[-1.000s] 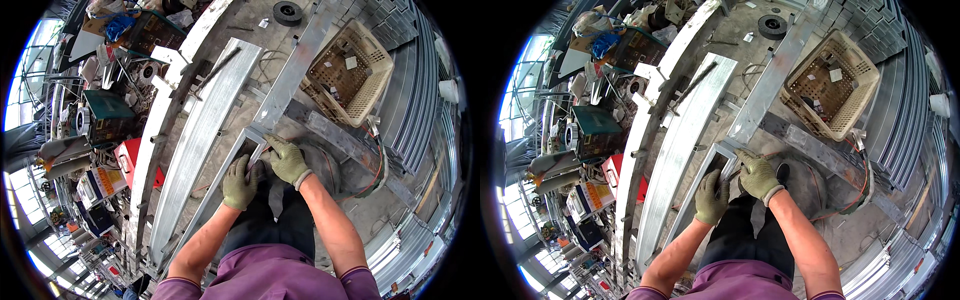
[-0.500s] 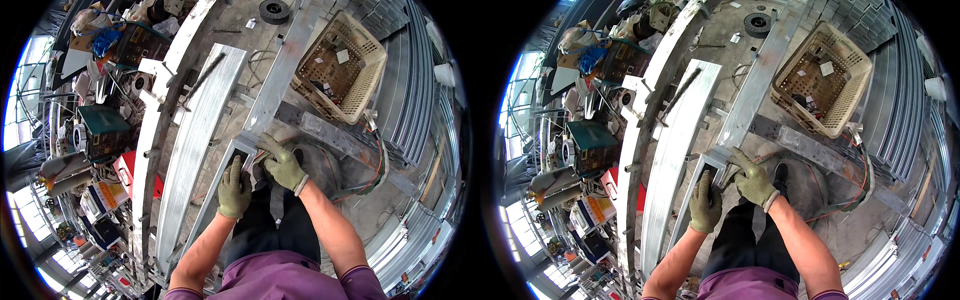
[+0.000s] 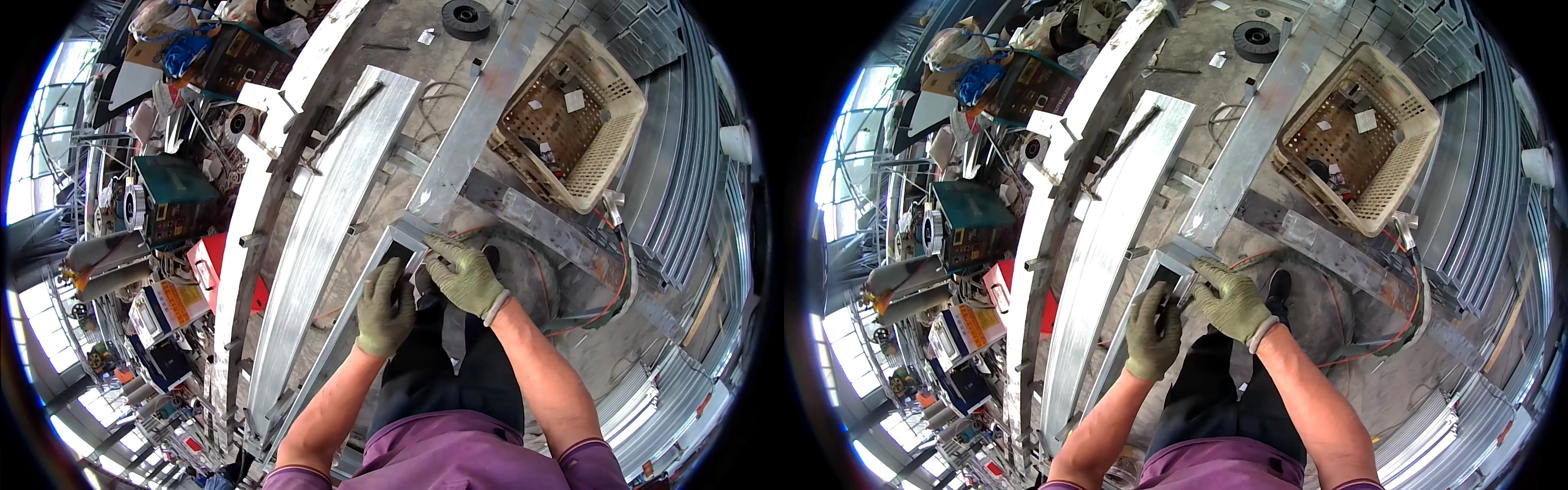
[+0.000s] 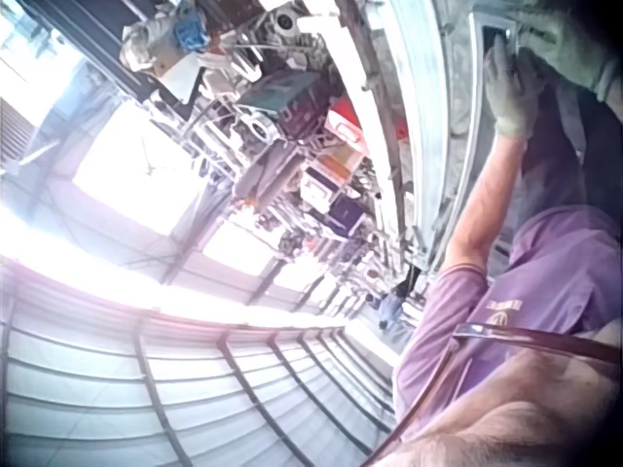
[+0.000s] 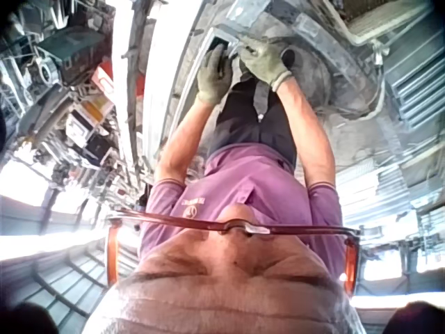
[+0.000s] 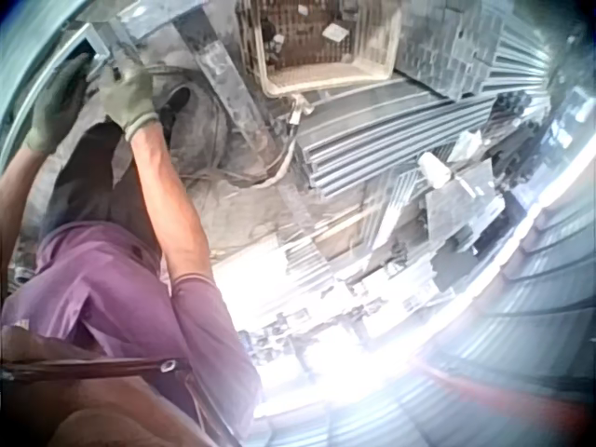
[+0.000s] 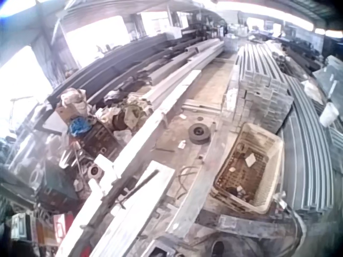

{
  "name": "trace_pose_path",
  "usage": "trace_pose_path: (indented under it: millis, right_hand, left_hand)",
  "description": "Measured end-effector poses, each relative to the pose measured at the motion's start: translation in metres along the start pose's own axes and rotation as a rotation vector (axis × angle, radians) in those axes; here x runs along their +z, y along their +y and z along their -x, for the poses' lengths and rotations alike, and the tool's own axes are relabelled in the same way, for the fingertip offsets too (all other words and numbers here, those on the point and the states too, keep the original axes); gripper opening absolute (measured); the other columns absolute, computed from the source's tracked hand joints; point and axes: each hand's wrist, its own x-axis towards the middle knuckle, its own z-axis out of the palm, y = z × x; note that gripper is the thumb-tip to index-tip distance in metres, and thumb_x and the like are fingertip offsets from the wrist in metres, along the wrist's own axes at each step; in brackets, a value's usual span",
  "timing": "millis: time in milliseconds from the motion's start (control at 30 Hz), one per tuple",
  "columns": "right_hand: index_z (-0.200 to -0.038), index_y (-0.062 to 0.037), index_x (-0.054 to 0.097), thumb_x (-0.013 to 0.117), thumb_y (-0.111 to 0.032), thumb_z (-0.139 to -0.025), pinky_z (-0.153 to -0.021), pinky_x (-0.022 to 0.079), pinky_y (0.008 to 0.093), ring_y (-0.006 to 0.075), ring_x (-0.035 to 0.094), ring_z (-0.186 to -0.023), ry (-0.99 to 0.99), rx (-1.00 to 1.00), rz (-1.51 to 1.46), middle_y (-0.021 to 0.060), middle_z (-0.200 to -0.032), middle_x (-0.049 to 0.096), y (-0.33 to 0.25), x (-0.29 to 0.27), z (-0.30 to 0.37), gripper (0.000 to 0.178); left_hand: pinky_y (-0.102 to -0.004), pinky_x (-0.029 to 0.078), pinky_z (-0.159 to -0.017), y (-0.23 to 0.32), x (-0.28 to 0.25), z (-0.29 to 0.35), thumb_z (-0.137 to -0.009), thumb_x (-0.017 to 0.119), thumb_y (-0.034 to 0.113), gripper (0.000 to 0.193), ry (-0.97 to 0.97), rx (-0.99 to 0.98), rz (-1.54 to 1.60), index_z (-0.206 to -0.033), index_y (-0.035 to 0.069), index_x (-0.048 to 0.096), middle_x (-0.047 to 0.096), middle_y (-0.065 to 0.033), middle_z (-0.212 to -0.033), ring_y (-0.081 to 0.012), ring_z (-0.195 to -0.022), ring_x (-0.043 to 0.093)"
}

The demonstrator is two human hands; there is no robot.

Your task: The person welds aluminum profiles together using a handheld welding torch, then moves the assembled frame to a workbench and attaches a small metal bracket. The person welds the bracket to the frame and then places the finished assembly aside.

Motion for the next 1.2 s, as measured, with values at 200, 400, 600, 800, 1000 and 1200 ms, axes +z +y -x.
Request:
trace_pose_path:
  millis: [200, 400, 600, 800, 1000, 1200]
  right_hand:
    - [-0.139, 0.0030, 0.070, 0.067, -0.006, -0.098, -0.115, 0.053, 0.0414, 0.0377, 0.067, -0.135, -0.002, -0.006, 0.068, 0.0271, -0.141, 0.070, 0.001, -0.003, 0.000, 0.043]
    - [-0.140, 0.0027, 0.070, 0.061, 0.000, -0.096, -0.117, 0.052, 0.0411, 0.0378, 0.068, -0.134, -0.004, -0.024, 0.060, 0.0273, -0.139, 0.071, 0.001, 0.000, 0.001, 0.045]
    - [-0.139, 0.0023, 0.071, 0.059, 0.003, -0.094, -0.116, 0.052, 0.0415, 0.0369, 0.068, -0.134, 0.000, 0.037, 0.089, 0.0274, -0.139, 0.071, 0.005, 0.000, 0.002, 0.047]
    - [-0.138, 0.0018, 0.072, 0.058, 0.005, -0.092, -0.117, 0.052, 0.0401, 0.0355, 0.068, -0.134, -0.083, 0.151, 0.075, 0.0258, -0.140, 0.071, -0.024, -0.015, -0.007, 0.048]
    - [-0.141, 0.0009, 0.070, 0.056, 0.003, -0.094, -0.120, 0.049, 0.0369, 0.0331, 0.065, -0.139, -0.088, 0.245, 0.000, 0.0241, -0.145, 0.069, -0.026, -0.012, -0.004, 0.050]
    - [-0.142, -0.0002, 0.070, 0.055, 0.003, -0.094, -0.119, 0.050, 0.0383, 0.0342, 0.065, -0.139, -0.043, 0.061, 0.105, 0.0234, -0.146, 0.069, -0.004, -0.002, -0.003, 0.050]
  left_hand:
    - [-0.0575, 0.053, -0.097, -0.015, -0.041, -0.002, -0.095, 0.078, 0.029, 0.055, 0.008, -0.258, -0.495, -0.139, -0.001, 0.065, 0.070, -0.0285, -0.121, -0.0473, -0.112, 0.068]
    - [-0.0586, 0.054, -0.084, -0.054, -0.022, 0.004, -0.093, 0.072, 0.023, 0.032, -0.242, -0.404, -0.305, -0.121, 0.007, 0.072, 0.075, -0.0225, -0.105, -0.0468, -0.097, 0.070]
    - [-0.0570, 0.055, -0.090, -0.057, -0.017, 0.005, -0.091, 0.070, 0.023, 0.039, -0.222, -0.364, -0.297, -0.126, 0.006, 0.070, 0.075, -0.0204, -0.109, -0.0448, -0.101, 0.071]
    - [-0.0552, 0.055, -0.096, -0.053, -0.012, 0.004, -0.092, 0.070, 0.024, 0.047, -0.238, -0.398, -0.329, -0.135, 0.004, 0.066, 0.071, -0.0226, -0.124, -0.0459, -0.113, 0.068]
    - [-0.0573, 0.053, -0.102, -0.036, -0.024, 0.000, -0.096, 0.078, 0.043, 0.084, -0.163, 0.000, -0.218, -0.163, 0.004, 0.044, 0.059, -0.0325, -0.143, -0.0498, -0.127, 0.062]
    - [-0.0562, 0.053, -0.100, -0.023, -0.025, -0.012, -0.082, 0.091, 0.044, 0.091, -0.271, 0.159, -0.373, -0.160, 0.015, 0.055, 0.052, -0.0325, -0.144, -0.0495, -0.124, 0.059]
